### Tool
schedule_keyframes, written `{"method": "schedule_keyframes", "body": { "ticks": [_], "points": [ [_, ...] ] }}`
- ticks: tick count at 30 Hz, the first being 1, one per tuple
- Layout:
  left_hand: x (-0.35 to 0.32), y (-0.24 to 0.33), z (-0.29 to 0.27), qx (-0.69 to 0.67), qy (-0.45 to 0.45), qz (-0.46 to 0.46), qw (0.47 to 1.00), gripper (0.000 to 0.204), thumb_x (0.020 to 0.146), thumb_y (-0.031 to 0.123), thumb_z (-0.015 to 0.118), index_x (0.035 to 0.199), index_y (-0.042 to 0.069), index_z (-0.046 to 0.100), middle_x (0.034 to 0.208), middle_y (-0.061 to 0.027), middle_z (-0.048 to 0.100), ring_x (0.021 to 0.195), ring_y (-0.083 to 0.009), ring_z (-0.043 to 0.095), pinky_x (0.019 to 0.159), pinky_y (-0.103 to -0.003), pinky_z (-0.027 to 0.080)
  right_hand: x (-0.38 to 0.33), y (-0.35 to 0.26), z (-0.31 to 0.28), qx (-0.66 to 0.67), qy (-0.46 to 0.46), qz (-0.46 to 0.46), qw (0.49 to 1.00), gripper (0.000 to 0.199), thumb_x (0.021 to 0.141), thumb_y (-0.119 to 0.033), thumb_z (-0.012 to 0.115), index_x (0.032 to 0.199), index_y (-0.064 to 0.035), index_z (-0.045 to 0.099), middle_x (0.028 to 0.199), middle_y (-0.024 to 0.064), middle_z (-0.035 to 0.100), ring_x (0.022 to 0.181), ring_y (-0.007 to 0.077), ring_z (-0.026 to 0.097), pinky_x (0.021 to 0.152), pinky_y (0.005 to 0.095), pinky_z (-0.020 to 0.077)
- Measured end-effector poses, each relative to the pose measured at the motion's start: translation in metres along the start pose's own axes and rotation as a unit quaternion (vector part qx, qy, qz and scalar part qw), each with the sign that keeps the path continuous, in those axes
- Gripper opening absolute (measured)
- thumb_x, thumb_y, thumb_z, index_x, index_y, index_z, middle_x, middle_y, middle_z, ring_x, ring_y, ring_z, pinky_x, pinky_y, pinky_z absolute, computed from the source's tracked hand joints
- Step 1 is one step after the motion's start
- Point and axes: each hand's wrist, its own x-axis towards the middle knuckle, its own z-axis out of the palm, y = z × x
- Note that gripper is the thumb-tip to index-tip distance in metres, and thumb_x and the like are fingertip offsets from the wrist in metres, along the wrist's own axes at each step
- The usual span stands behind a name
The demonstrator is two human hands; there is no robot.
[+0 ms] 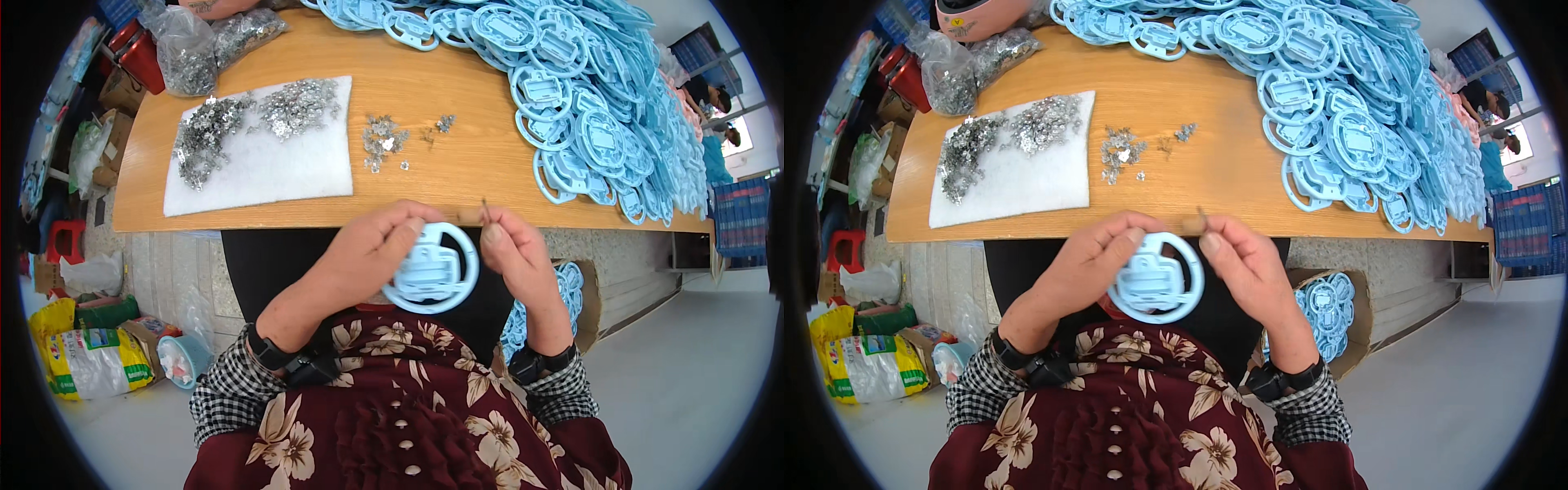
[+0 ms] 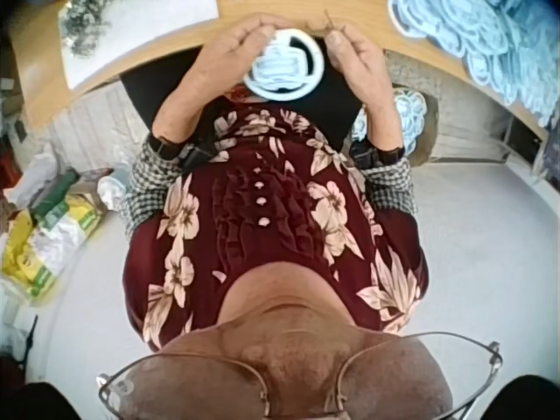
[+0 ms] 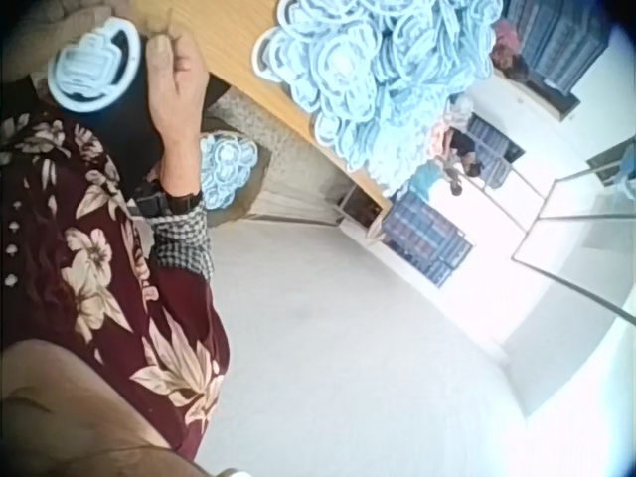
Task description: Assembling small silver metal components into light blue circular plastic frames using a needle tool.
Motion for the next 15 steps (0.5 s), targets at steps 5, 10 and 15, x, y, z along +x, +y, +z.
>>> {"method": "schedule_keyframes", "body": {
  "ticks": [5,10,15],
  "points": [
    [-0.009,-0.021,-0.017,-0.049,0.099,0.022,0.994,0.029,0.109,0.022,0.045,0.119,0.001,0.063,0.099,-0.0012,0.069,0.087,-0.0053,0.062,0.080,-0.022,0.052,0.044,0.012,0.005,-0.277,0.078,-0.166,0.943,0.019,0.099,-0.017,0.064,0.105,0.0010,0.068,0.074,-0.0003,0.056,0.062,0.0086,0.050,0.057,0.0251,0.0412],
    [-0.015,-0.024,-0.029,-0.071,0.147,0.012,0.986,0.029,0.109,0.023,0.044,0.116,0.002,0.063,0.096,-0.0001,0.067,0.084,-0.0050,0.061,0.077,-0.021,0.051,0.089,0.008,0.046,-0.375,0.123,-0.198,0.897,0.019,0.089,-0.014,0.074,0.100,0.0009,0.069,0.081,0.0110,0.065,0.069,0.0213,0.062,0.062,0.0329,0.0486],
    [-0.015,-0.015,-0.035,-0.077,0.149,0.006,0.986,0.029,0.108,0.024,0.046,0.114,0.002,0.064,0.094,0.0006,0.066,0.083,-0.0045,0.060,0.075,-0.021,0.050,0.103,0.020,0.049,-0.437,0.107,-0.206,0.869,0.020,0.085,-0.011,0.077,0.097,0.0013,0.068,0.077,0.0087,0.064,0.068,0.0198,0.061,0.061,0.0318,0.0472]
  ]
}}
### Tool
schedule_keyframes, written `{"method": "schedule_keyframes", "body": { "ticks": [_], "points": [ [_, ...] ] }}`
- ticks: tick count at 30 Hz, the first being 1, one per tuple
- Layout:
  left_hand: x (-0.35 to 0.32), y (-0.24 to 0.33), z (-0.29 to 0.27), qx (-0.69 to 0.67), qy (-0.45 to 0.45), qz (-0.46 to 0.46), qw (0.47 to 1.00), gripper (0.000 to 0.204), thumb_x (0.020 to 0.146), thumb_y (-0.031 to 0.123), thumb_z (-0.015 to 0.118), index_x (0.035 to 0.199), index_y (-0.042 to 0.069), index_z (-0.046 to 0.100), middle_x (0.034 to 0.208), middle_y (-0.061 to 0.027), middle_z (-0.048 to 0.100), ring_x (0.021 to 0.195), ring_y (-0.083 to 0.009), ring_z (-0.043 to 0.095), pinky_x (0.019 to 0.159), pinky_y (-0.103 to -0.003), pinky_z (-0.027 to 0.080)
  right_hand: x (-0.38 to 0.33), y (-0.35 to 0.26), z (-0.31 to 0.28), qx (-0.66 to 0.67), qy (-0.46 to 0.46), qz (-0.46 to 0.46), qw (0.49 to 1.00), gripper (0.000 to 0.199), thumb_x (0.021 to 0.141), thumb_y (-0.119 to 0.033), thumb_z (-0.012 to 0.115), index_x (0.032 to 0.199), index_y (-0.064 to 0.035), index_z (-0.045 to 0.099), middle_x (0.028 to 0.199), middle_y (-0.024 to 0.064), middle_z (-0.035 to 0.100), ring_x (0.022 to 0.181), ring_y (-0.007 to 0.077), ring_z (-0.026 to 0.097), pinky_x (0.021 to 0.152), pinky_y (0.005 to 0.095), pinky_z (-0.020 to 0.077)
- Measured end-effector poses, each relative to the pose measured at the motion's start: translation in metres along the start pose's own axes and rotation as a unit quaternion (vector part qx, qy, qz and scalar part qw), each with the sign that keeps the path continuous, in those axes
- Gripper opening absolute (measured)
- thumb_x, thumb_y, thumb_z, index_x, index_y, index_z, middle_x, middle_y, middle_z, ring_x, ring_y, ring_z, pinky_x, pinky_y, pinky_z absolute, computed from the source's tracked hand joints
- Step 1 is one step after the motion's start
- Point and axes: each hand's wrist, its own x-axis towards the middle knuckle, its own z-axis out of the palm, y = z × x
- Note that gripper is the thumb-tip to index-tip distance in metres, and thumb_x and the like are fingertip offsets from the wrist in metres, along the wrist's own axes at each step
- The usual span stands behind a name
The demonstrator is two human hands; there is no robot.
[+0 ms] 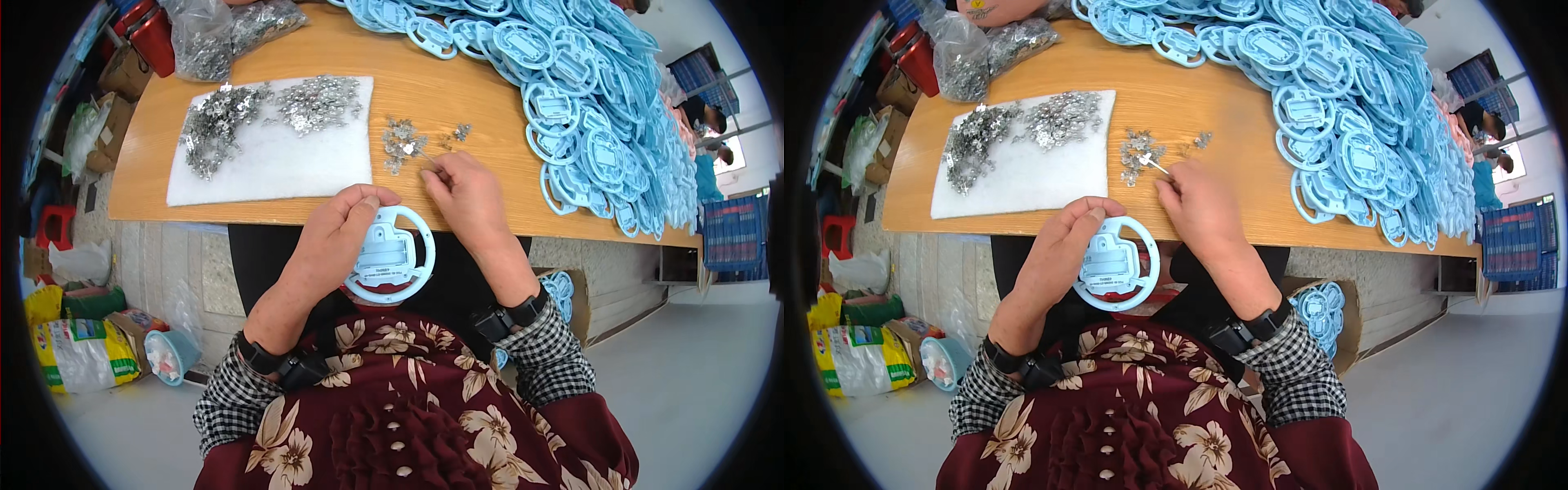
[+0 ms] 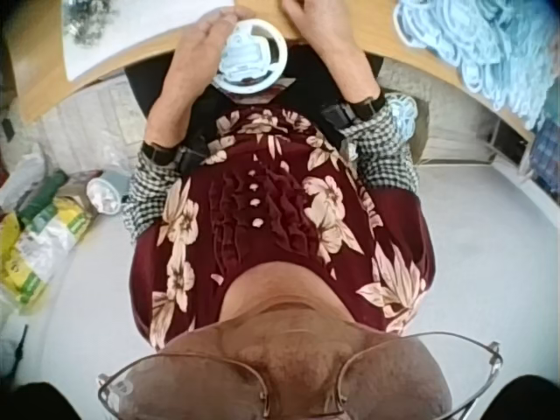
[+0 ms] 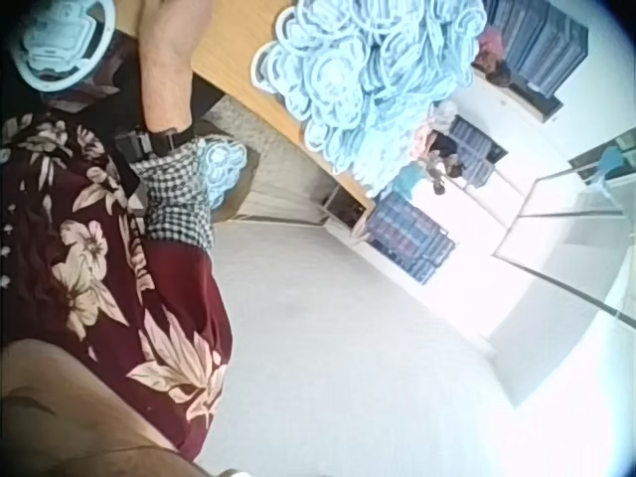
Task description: Assembling small silver metal components into light blue circular plastic frames using a needle tool.
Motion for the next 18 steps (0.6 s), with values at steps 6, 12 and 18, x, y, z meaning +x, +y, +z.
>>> {"method": "schedule_keyframes", "body": {
  "ticks": [6,12,18],
  "points": [
    [0.020,0.000,0.002,0.056,-0.004,-0.004,0.998,0.030,0.106,0.027,0.050,0.111,0.001,0.065,0.091,0.0019,0.065,0.082,-0.0045,0.059,0.074,-0.022,0.049,-0.004,-0.007,-0.026,0.248,-0.052,0.105,0.962,0.013,0.086,-0.006,0.073,0.091,0.0016,0.064,0.077,-0.0036,0.051,0.068,0.0044,0.045,0.060,0.0215,0.0379],
    [0.039,0.003,0.006,0.087,-0.068,0.027,0.994,0.030,0.104,0.029,0.055,0.107,0.001,0.065,0.088,-0.0010,0.065,0.080,-0.0069,0.058,0.073,-0.026,0.050,0.002,-0.013,-0.042,0.228,-0.112,0.000,0.967,0.012,0.085,-0.004,0.074,0.091,0.0001,0.064,0.079,-0.0036,0.055,0.068,0.0031,0.048,0.060,0.0201,0.0389],
    [0.049,0.002,0.016,0.023,0.002,0.043,0.999,0.029,0.102,0.028,0.058,0.105,0.000,0.064,0.083,-0.0053,0.066,0.078,-0.0103,0.059,0.071,-0.031,0.050,0.005,-0.006,-0.035,0.373,-0.096,0.148,0.911,0.014,0.091,-0.008,0.074,0.098,0.0000,0.066,0.084,-0.0050,0.060,0.073,0.0015,0.051,0.063,0.0198,0.0419]
  ]
}}
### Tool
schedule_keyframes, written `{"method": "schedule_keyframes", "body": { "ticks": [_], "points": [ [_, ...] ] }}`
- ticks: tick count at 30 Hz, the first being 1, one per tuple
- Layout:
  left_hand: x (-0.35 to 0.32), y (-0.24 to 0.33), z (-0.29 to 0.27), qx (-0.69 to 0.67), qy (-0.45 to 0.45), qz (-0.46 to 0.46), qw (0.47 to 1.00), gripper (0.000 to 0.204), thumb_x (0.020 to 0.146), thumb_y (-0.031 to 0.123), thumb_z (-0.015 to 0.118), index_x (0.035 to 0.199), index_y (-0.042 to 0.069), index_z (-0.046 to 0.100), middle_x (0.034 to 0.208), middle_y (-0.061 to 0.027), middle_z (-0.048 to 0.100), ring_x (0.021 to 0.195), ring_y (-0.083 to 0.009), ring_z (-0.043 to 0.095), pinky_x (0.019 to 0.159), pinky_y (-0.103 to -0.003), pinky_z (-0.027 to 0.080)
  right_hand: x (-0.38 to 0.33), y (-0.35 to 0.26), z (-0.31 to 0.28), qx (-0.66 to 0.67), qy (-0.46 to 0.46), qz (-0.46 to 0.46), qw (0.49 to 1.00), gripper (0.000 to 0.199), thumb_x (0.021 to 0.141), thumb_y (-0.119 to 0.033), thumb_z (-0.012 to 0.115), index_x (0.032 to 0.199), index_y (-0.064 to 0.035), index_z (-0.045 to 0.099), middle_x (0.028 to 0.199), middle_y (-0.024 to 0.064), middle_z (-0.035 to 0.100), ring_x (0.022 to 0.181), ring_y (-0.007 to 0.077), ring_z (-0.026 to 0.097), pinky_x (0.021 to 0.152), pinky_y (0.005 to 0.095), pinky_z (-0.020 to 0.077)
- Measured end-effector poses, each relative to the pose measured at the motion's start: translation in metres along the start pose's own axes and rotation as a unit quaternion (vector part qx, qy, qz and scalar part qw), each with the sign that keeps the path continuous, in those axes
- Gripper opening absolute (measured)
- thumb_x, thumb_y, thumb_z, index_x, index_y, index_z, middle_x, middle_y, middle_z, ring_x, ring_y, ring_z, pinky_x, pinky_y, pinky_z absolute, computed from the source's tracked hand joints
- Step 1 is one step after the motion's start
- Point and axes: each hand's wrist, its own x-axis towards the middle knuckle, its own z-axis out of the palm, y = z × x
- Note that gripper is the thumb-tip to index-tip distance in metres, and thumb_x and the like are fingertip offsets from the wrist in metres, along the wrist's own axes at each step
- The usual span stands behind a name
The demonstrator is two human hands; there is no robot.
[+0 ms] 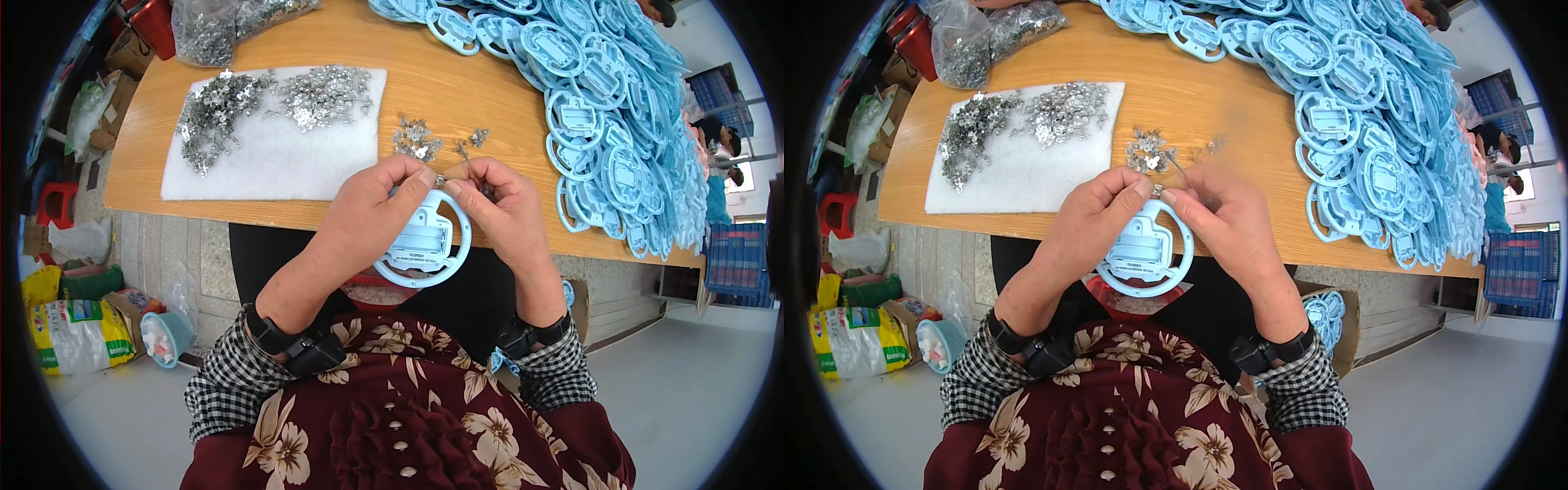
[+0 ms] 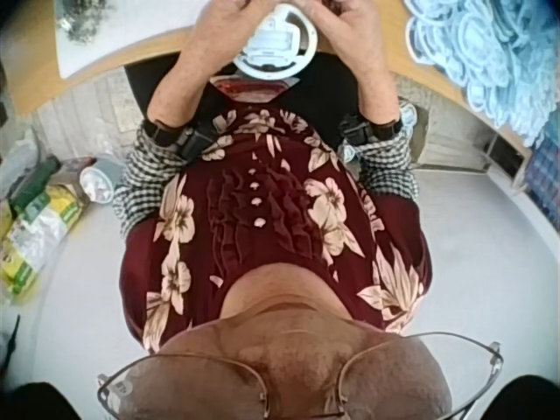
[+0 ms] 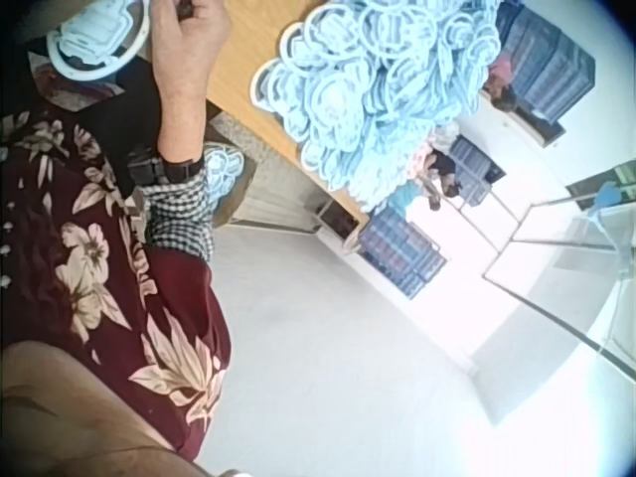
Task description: Assembling small silver metal components into light blue circular plastic frames using a needle tool.
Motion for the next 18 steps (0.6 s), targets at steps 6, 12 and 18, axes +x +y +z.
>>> {"method": "schedule_keyframes", "body": {
  "ticks": [6,12,18],
  "points": [
    [0.001,0.001,0.003,0.101,0.007,0.041,0.994,0.029,0.103,0.027,0.055,0.101,-0.001,0.063,0.079,-0.0110,0.067,0.072,-0.0158,0.061,0.068,-0.033,0.050,0.009,0.007,-0.004,0.027,-0.040,0.005,0.999,0.027,0.097,-0.026,0.067,0.094,0.0006,0.066,0.079,-0.0020,0.060,0.075,0.0066,0.051,0.066,0.0254,0.0433],
    [0.003,0.000,0.007,0.124,0.027,0.055,0.990,0.030,0.102,0.027,0.055,0.099,-0.001,0.063,0.078,-0.0157,0.067,0.070,-0.0226,0.063,0.067,-0.037,0.049,0.010,0.004,-0.003,0.036,-0.047,0.066,0.996,0.030,0.097,-0.030,0.064,0.090,-0.0013,0.063,0.077,-0.0028,0.057,0.073,0.0068,0.049,0.064,0.0255,0.0415],
    [0.003,0.003,0.008,0.152,0.008,0.065,0.986,0.030,0.103,0.026,0.054,0.101,-0.002,0.062,0.077,-0.0164,0.066,0.070,-0.0229,0.064,0.067,-0.037,0.050,0.015,0.004,-0.010,0.037,-0.051,0.123,0.990,0.028,0.095,-0.029,0.062,0.088,-0.0027,0.061,0.074,-0.0037,0.054,0.069,0.0073,0.047,0.061,0.0271,0.0397]
  ]
}}
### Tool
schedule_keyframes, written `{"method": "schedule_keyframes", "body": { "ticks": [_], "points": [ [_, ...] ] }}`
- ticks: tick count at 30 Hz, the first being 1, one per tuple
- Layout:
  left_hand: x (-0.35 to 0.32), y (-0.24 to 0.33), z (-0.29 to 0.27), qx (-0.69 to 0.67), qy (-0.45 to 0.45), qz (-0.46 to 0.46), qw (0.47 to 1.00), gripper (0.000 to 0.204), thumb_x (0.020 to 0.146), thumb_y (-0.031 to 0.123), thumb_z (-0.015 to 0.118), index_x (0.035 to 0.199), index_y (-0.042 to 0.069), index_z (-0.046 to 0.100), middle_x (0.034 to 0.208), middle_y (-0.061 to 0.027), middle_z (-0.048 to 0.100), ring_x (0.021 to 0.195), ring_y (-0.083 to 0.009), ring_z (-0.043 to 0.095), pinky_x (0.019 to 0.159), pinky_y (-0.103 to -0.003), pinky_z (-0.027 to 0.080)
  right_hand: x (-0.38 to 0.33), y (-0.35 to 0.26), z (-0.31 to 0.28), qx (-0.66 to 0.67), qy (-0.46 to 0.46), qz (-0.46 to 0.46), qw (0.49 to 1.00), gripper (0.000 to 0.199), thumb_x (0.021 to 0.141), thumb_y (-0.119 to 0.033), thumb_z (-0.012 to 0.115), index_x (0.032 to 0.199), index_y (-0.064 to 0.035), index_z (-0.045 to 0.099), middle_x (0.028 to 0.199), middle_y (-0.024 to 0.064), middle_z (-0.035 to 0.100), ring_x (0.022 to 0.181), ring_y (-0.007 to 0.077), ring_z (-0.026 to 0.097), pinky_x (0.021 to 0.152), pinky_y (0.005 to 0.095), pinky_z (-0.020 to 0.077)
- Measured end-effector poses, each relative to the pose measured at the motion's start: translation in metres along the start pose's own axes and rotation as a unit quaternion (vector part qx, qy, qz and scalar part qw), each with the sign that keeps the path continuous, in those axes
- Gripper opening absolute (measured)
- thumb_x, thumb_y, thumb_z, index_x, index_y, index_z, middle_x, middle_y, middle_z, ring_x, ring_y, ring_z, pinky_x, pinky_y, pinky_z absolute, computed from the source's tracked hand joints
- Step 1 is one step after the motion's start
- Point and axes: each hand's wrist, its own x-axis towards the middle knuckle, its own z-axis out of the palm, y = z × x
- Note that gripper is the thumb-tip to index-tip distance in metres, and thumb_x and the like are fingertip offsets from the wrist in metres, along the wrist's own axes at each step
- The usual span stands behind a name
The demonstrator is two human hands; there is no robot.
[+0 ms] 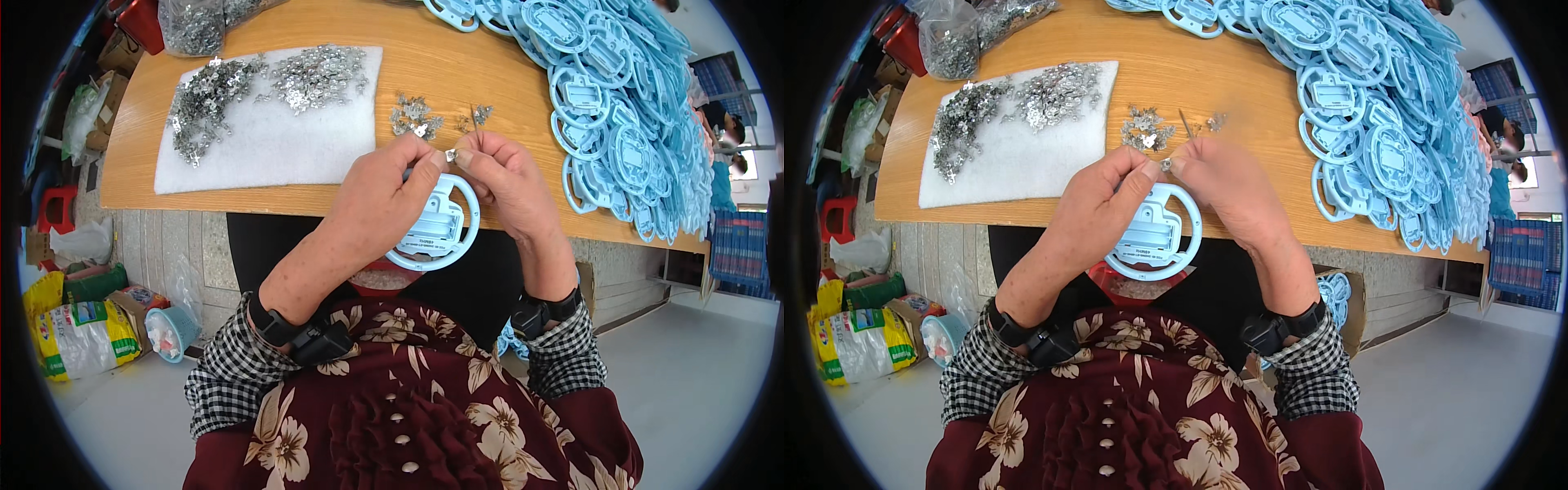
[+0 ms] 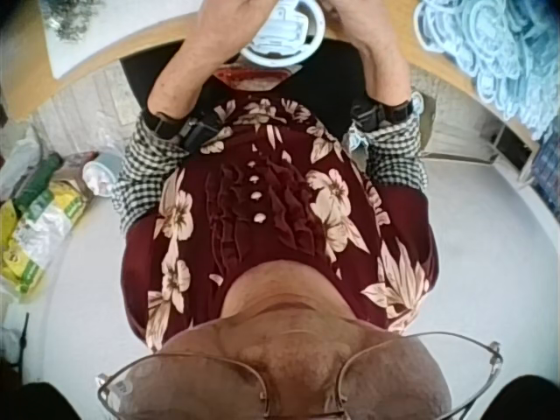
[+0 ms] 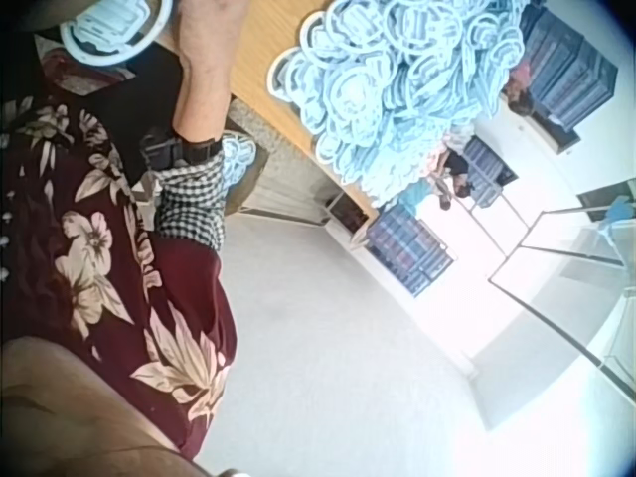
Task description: Assembling small silver metal components into light blue circular plastic frames using a needle tool.
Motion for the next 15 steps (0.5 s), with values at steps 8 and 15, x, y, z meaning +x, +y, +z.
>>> {"method": "schedule_keyframes", "body": {
  "ticks": [8,15],
  "points": [
    [-0.003,-0.009,-0.003,-0.145,0.019,-0.074,0.987,0.029,0.108,0.021,0.045,0.121,0.003,0.064,0.098,-0.0012,0.067,0.090,-0.0058,0.063,0.081,-0.022,0.052,-0.030,-0.006,-0.008,-0.008,0.056,-0.101,0.993,0.014,0.091,-0.014,0.067,0.094,-0.0006,0.065,0.079,-0.0006,0.060,0.073,0.0093,0.050,0.067,0.0303,0.0445],
    [-0.005,-0.010,0.008,-0.069,0.069,-0.011,0.995,0.031,0.109,0.018,0.042,0.124,0.002,0.064,0.097,-0.0028,0.067,0.086,-0.0074,0.060,0.079,-0.025,0.051,-0.043,0.006,-0.004,-0.204,0.097,-0.146,0.963,0.015,0.088,-0.012,0.069,0.089,0.0013,0.065,0.069,0.0046,0.056,0.062,0.0127,0.048,0.058,0.0311,0.0425]
  ]
}}
